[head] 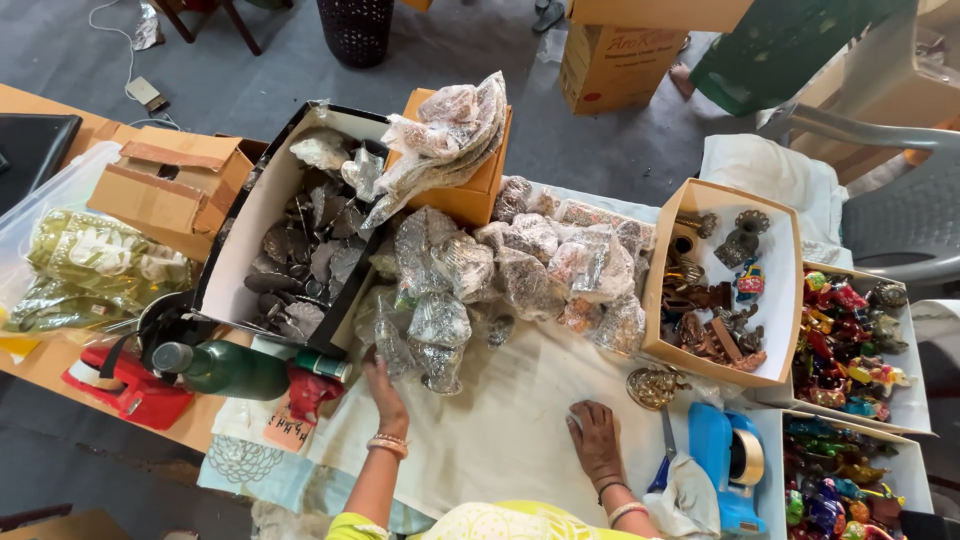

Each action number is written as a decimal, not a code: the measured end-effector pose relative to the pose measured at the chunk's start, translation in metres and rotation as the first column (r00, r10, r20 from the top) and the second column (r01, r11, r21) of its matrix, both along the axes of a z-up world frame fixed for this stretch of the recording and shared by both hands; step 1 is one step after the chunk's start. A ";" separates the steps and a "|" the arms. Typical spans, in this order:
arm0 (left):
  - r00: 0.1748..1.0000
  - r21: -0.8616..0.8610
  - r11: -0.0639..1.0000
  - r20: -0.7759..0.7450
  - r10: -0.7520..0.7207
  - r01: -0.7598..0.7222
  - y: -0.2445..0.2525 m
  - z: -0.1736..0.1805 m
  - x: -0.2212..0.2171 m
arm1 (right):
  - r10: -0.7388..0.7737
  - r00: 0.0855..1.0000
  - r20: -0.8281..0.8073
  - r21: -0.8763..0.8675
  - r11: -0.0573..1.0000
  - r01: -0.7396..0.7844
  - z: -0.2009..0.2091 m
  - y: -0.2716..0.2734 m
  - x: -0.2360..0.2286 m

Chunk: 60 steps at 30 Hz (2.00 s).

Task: The person cuts a piece of bubble wrap using scissors and wraps a small decorative item. They then place the wrapped item into a pile of other wrapped items on the table.

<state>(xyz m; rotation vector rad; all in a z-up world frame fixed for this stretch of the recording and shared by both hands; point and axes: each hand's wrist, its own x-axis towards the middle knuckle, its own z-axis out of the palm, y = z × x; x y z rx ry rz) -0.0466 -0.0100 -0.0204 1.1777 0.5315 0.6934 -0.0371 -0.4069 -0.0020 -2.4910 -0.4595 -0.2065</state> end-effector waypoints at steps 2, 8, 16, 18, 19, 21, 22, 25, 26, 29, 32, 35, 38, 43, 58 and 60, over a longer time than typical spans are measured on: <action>1.000 -0.001 1.000 -0.024 -0.005 0.005 0.006 -0.028 0.005 | 0.002 1.000 0.000 -0.002 1.000 -0.002 0.000 -0.001 -0.001; 0.987 0.110 0.989 -0.138 -0.081 0.096 0.017 -0.005 -0.005 | 0.007 1.000 0.004 0.004 1.000 -0.007 0.001 0.000 0.000; 0.959 0.524 0.841 -0.144 0.246 -0.137 -0.010 -0.011 -0.048 | -0.046 0.999 0.009 0.014 0.999 0.046 -0.014 -0.003 0.001; 0.926 0.759 0.642 -0.311 0.213 0.107 -0.036 0.013 -0.071 | -0.014 1.000 0.001 0.017 1.000 0.014 -0.010 -0.004 -0.001; 0.933 0.754 0.643 -0.314 0.174 0.134 -0.050 0.014 -0.076 | -0.054 0.999 0.000 0.009 0.998 0.054 -0.008 -0.003 -0.002; 0.938 0.741 0.590 -0.333 -0.091 0.320 -0.076 0.015 -0.089 | -0.015 1.000 0.007 0.012 1.000 0.015 -0.005 -0.003 -0.001; 0.934 0.736 0.585 -0.335 -0.122 0.340 -0.084 0.006 -0.092 | -0.046 0.999 0.004 0.004 0.999 0.046 -0.005 -0.005 -0.003; 0.797 0.695 0.404 -0.446 -0.407 0.595 -0.100 -0.011 -0.097 | -0.020 1.000 0.001 0.027 0.999 0.020 -0.004 -0.005 -0.003; 0.702 0.681 0.250 -0.539 -0.466 0.688 -0.103 -0.012 -0.095 | -0.007 1.000 0.007 0.046 0.999 0.006 -0.004 -0.006 -0.003; 0.557 0.651 -0.047 -0.682 -0.475 0.757 -0.103 -0.021 -0.097 | 0.014 1.000 0.015 0.074 0.997 -0.015 -0.002 -0.007 -0.001; 0.585 0.694 -0.222 -0.705 -0.401 0.685 -0.099 -0.013 -0.110 | 0.028 1.000 0.006 0.083 0.996 -0.028 -0.002 -0.007 -0.004; 0.723 0.777 -0.241 -0.629 -0.284 0.581 -0.098 0.002 -0.123 | 0.057 0.998 -0.007 0.077 0.995 -0.057 -0.004 -0.009 -0.001; 0.793 0.799 -0.177 -0.597 -0.120 0.575 -0.094 0.011 -0.149 | 0.094 0.995 -0.017 0.066 0.994 -0.092 -0.009 -0.010 0.000; 0.750 0.754 -0.001 -0.654 0.100 0.657 -0.086 0.011 -0.208 | 0.130 0.990 -0.050 0.019 0.991 -0.129 -0.007 -0.011 0.000; 0.635 0.689 0.646 -0.667 0.389 0.328 -0.081 -0.079 -0.354 | 0.130 0.991 0.037 -0.063 0.990 -0.127 -0.012 -0.012 -0.003; 0.618 0.640 0.762 -0.641 0.456 0.102 -0.061 -0.095 -0.354 | 0.147 0.987 0.061 -0.072 0.987 -0.143 -0.012 -0.011 -0.002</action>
